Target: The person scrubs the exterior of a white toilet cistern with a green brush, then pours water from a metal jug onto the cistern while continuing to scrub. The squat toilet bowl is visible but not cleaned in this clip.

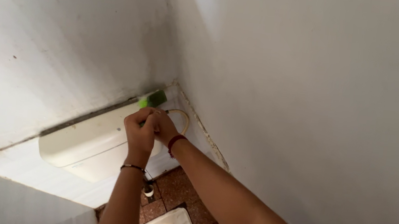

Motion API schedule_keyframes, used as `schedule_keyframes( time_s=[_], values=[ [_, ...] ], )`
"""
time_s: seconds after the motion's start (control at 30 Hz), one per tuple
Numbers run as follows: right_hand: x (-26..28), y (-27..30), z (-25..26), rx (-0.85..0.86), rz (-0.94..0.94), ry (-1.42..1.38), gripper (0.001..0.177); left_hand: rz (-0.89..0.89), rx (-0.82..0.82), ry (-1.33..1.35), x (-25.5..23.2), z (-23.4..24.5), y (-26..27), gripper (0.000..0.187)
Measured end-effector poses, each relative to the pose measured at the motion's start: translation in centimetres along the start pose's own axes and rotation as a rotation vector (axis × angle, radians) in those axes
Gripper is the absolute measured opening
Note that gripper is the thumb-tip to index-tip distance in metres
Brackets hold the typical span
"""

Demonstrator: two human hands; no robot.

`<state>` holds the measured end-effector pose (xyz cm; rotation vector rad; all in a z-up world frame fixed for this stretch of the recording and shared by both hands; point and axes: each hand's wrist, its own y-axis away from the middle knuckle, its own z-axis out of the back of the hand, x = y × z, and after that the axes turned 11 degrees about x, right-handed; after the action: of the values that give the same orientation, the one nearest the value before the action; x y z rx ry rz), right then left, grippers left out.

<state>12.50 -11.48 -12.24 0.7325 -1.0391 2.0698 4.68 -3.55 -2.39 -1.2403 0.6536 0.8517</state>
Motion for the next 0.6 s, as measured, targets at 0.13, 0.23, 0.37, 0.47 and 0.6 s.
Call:
schedule_keyframes(
  time_s=[0.13, 0.23, 0.37, 0.47, 0.6],
  values=[
    [2.7, -2.0, 2.9, 0.213, -0.252, 0.167, 0.017, 0.145, -0.048, 0.127, -0.7, 0.4, -3.0, 0.030],
    [5.3, -1.3, 3.9, 0.318, -0.531, -0.130, 0.027, 0.296, 0.028, 0.175, -1.5, 1.2, -5.1, 0.031],
    [7.6, 0.7, 3.1, -0.215, 0.137, 0.157, 0.036, 0.133, 0.140, -0.175, -2.4, -0.9, -4.7, 0.018],
    [7.6, 0.1, 2.8, -0.068, -0.085, -0.013, 0.028, 0.262, 0.159, -0.105, -3.4, -0.3, -5.0, 0.018],
    [6.6, -0.4, 4.0, 0.157, -0.483, -0.031, 0.040, 0.320, 0.178, 0.145, -5.7, 1.2, -5.5, 0.033]
  ],
)
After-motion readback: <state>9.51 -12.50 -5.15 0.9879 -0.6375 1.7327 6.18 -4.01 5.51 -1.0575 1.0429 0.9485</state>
